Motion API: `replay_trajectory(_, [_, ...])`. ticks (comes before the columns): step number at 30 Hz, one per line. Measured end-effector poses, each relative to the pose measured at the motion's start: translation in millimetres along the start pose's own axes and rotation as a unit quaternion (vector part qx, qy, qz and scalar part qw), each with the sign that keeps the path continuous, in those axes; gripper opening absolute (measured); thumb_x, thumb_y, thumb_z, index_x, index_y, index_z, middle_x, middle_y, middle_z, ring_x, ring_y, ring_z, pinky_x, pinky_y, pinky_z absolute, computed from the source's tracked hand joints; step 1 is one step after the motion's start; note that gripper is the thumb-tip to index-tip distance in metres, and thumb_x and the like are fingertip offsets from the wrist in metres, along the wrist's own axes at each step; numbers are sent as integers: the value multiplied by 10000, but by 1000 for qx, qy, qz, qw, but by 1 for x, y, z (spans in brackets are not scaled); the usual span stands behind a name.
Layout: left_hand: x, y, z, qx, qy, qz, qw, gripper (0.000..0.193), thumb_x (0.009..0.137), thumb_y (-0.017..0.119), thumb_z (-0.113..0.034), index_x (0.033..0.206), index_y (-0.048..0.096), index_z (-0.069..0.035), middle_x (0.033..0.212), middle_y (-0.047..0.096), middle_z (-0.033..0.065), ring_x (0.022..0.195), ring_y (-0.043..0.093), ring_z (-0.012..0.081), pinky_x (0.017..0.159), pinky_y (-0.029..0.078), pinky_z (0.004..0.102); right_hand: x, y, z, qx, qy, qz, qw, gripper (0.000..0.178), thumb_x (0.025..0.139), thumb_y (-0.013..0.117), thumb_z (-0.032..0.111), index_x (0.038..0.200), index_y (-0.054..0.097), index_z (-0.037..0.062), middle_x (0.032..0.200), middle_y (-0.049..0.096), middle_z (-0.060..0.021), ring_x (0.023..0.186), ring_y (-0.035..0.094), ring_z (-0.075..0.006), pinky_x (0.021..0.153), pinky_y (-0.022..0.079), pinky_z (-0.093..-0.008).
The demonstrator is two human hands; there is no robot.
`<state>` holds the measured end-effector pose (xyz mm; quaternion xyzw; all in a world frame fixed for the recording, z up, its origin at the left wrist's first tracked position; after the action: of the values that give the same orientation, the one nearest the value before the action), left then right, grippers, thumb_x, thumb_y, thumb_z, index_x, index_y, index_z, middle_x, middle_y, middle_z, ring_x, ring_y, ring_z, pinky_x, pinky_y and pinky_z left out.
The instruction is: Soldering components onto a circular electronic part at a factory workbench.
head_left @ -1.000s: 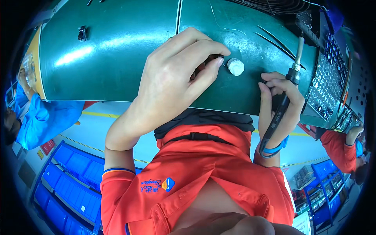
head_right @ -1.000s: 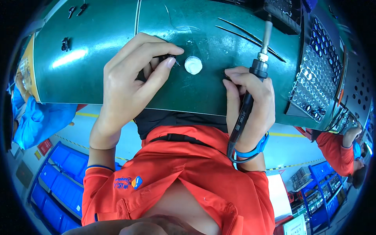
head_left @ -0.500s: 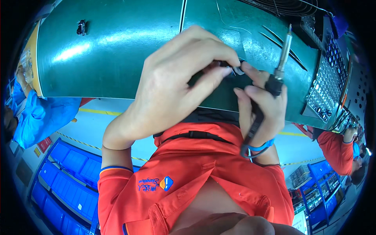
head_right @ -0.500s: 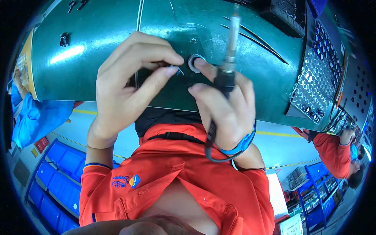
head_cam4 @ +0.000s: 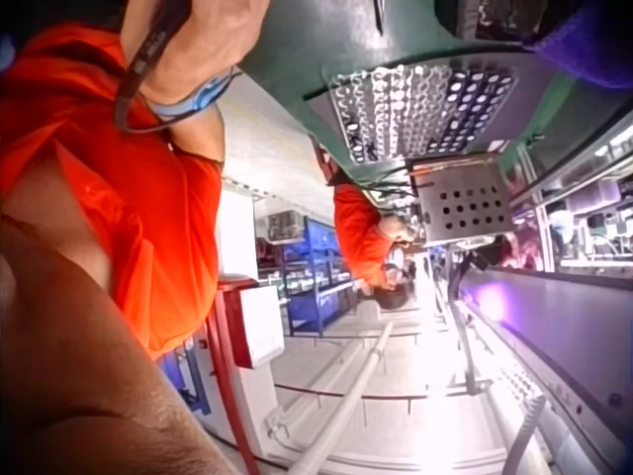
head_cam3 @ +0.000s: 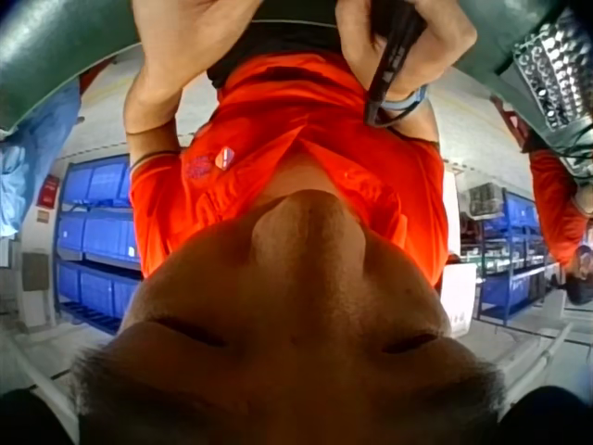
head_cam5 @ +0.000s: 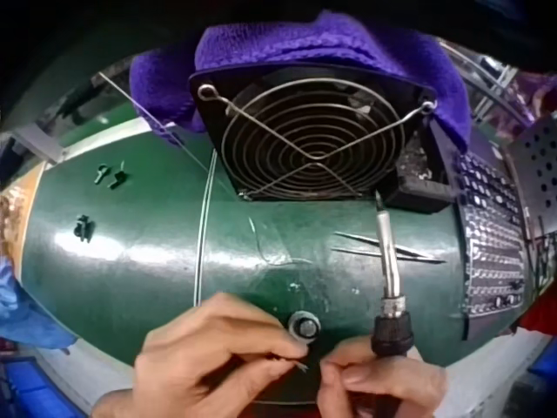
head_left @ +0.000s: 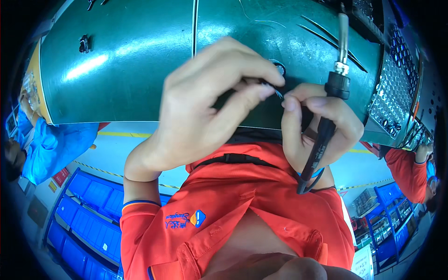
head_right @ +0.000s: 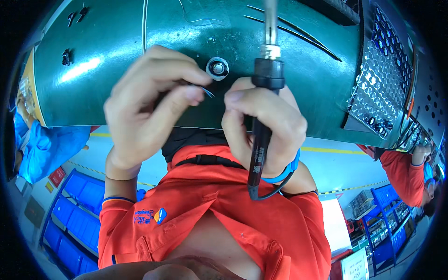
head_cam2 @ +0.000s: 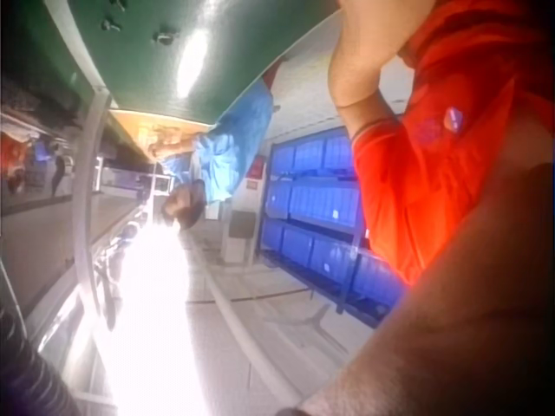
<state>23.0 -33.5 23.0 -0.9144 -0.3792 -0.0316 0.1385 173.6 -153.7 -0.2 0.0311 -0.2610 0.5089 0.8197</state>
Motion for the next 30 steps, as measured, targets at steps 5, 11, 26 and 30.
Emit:
replay_trajectory(5, [16, -3, 5, 166, 27, -27, 985, 184, 866, 726, 85, 1036, 745, 20, 992, 706, 119, 857, 698, 179, 721, 571, 258, 5, -6, -1, -45, -26, -35, 998, 260, 986, 594, 11, 1223, 498, -34, 758, 695, -163, 657, 680, -239, 663, 540, -330])
replay_trajectory(11, [12, -2, 14, 162, 43, -27, 985, 217, 807, 765, 95, 1007, 748, 12, 974, 708, 101, 823, 687, 164, 697, 572, 259, 7, -29, 14, -164, -13, -131, 978, 534, 1113, 469, 319, 1446, 259, -43, 637, 666, -160, 453, 571, -203, 521, 466, -278])
replay_trajectory(26, [19, 6, 6, 119, 147, -42, 981, 237, 781, 758, 125, 1003, 735, 45, 966, 709, 126, 802, 674, 160, 693, 554, 243, 17, -24, 19, -174, -205, 12, 963, 296, 965, 556, 245, 1101, 557, -18, 715, 512, -104, 556, 454, -207, 430, 362, -326])
replay_trajectory(30, [17, 9, 14, 92, 37, -82, 992, 234, 783, 755, 127, 1001, 733, 45, 968, 708, 128, 808, 676, 161, 699, 556, 242, 22, -23, 22, -194, -190, 43, 961, 286, 951, 557, 222, 1099, 572, -22, 707, 514, -101, 559, 464, -204, 433, 381, -328])
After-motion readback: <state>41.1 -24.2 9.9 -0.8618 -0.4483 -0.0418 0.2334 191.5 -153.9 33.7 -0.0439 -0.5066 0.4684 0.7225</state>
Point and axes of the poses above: each hand's wrist, its own x-axis towards the middle knuckle, its own y-axis out of the palm, z = x × y, the point moved 3 cm from there along x, towards the middle knuckle
